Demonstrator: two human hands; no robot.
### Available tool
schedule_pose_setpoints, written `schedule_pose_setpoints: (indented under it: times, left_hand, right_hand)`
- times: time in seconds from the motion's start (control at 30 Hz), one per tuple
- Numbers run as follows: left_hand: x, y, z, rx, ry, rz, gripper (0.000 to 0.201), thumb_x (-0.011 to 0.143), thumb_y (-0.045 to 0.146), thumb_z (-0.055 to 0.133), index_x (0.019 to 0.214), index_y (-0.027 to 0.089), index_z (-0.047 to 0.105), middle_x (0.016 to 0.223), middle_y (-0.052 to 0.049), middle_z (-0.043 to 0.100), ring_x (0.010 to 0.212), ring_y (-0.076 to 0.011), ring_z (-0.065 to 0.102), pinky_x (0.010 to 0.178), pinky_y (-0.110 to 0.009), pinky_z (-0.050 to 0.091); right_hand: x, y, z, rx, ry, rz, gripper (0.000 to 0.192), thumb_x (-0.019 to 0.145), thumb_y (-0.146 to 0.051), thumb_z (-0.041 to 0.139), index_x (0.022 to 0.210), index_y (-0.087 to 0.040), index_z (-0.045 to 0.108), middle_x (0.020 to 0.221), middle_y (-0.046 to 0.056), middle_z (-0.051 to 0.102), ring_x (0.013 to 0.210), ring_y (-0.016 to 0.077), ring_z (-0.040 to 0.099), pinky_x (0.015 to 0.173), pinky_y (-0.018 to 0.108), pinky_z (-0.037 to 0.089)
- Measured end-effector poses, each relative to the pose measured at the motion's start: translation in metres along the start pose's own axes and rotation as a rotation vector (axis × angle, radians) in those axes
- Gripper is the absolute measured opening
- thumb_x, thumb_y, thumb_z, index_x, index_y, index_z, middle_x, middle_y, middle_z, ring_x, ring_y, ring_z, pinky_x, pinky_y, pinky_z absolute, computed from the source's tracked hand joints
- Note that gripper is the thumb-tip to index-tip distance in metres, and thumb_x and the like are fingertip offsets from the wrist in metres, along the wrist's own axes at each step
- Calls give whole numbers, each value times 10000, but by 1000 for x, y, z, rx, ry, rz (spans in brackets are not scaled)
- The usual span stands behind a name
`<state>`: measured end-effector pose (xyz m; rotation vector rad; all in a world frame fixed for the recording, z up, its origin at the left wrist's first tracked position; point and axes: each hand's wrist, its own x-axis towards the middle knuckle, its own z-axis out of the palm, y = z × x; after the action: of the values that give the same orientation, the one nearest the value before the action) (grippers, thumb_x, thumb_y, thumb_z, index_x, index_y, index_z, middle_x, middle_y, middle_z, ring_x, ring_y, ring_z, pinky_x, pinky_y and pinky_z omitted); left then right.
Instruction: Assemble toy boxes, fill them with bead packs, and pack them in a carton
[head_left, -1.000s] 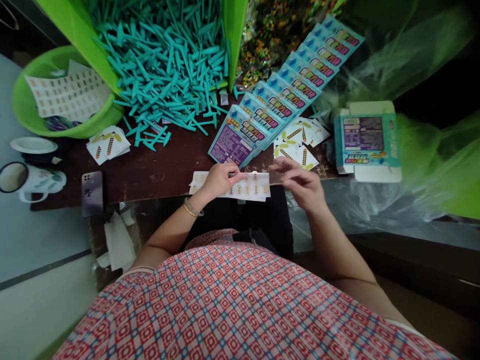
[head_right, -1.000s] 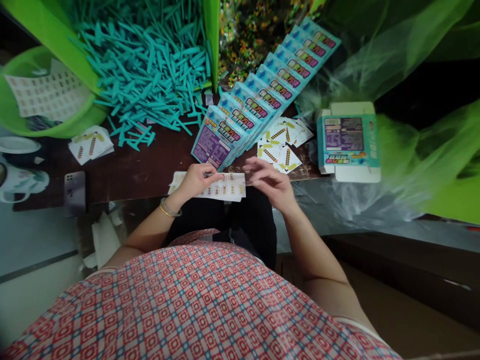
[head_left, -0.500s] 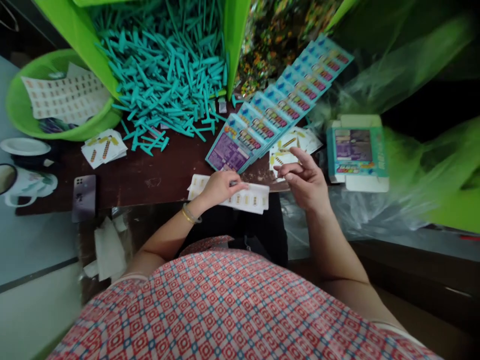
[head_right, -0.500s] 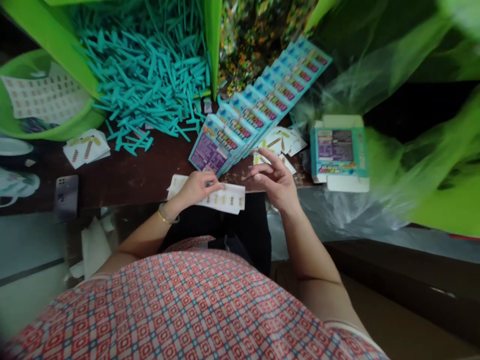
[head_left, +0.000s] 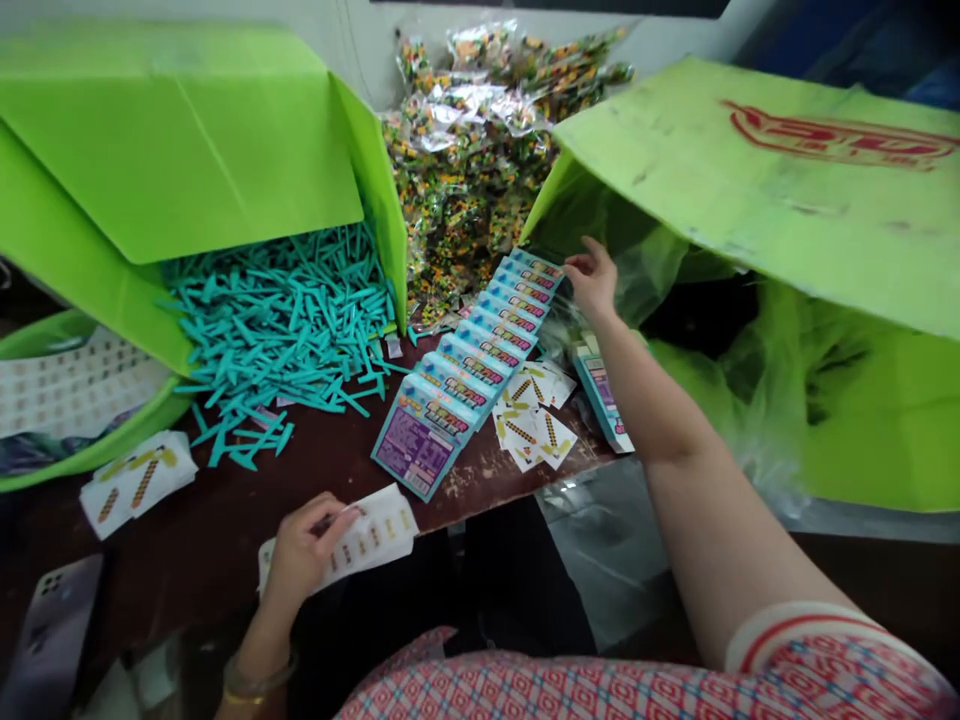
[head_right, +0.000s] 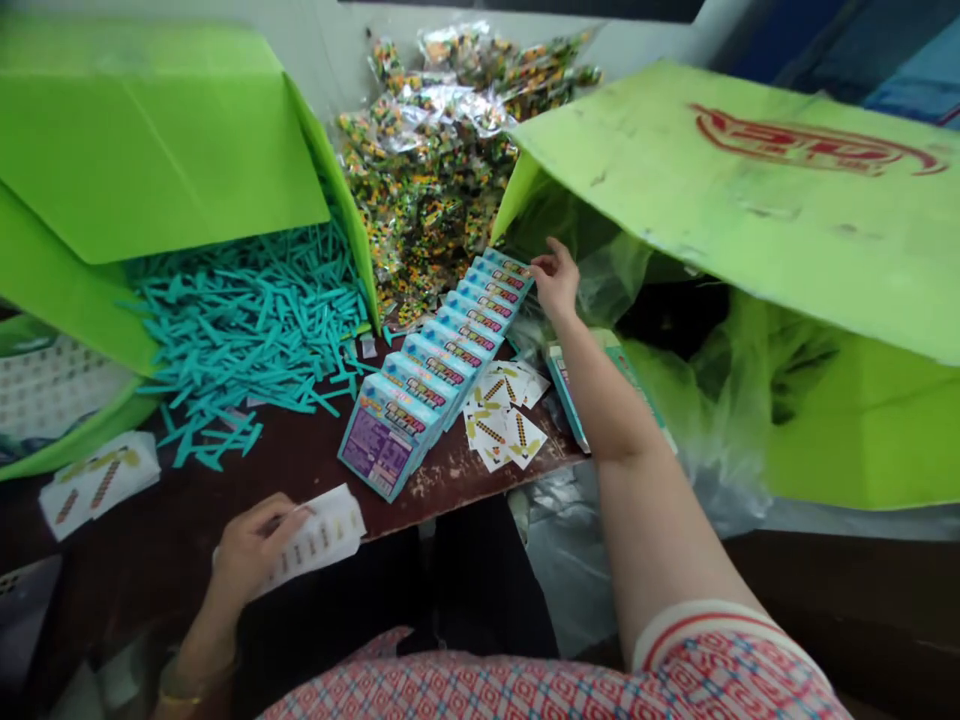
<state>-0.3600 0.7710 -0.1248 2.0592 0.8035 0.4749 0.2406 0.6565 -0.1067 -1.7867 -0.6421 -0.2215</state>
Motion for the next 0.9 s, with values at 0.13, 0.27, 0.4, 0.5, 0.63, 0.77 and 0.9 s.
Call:
schedule_pose_setpoints:
  times: [0.13,0.27,0.4,0.5,0.63,0.77,0.9]
  left_hand:
    - [5,-8,-12,11,83,-46,288,829,406,692,599,234,671,616,24,608,556,-161,587,532,-243,471]
    - [14,-13,-16,23,184,-62,268,827,423,692,611,264,677,637,36,621,556,-169,582,533,-256,480]
    - [24,-16,-18,43,172,-30,265,834,426,692,623,268,677,647,34,634,568,-175,597,535,-263,484]
    - [30,-10,-17,72,158,-19,271,852,411,688,633,250,675,649,26,640,586,-169,607,557,-259,486]
    - [32,12,-10,106,174,37,291,870,382,682,623,229,663,610,22,618,570,-146,576,583,-259,459]
    - [31,18,2,91,193,79,277,893,377,706,670,214,689,658,0,646,620,-142,577,623,-268,446]
    - [22,14,10,124,177,81,262,926,379,731,736,199,716,715,-2,664,656,-137,596,634,-270,429]
  right_hand:
    - [37,12,23,-88,-27,-18,671,801,-166,649,1467,-155,571,1112,137,769,934,219,704,946,422,583]
    - [49,22,38,-123,-79,-30,687,755,-114,633,1439,-170,608,1038,78,786,852,185,682,947,404,581]
    - [54,29,38,-224,-149,-47,703,744,-79,641,1443,-148,612,1147,104,766,899,199,691,983,426,571]
    - [49,13,26,-344,-137,-145,689,778,-71,685,1458,-139,598,1421,188,636,1204,279,653,1131,482,489]
    - [-2,-46,10,-330,76,-296,562,861,-243,788,1394,-170,624,1504,220,527,1459,349,449,1221,562,370]
    - [-122,-129,4,-5,-79,-455,318,919,-534,727,1092,-268,723,1361,102,579,1276,315,614,1044,576,519]
    - [-256,-200,3,345,-660,-154,118,932,-399,755,860,-310,728,1202,35,699,1271,296,640,1171,567,455]
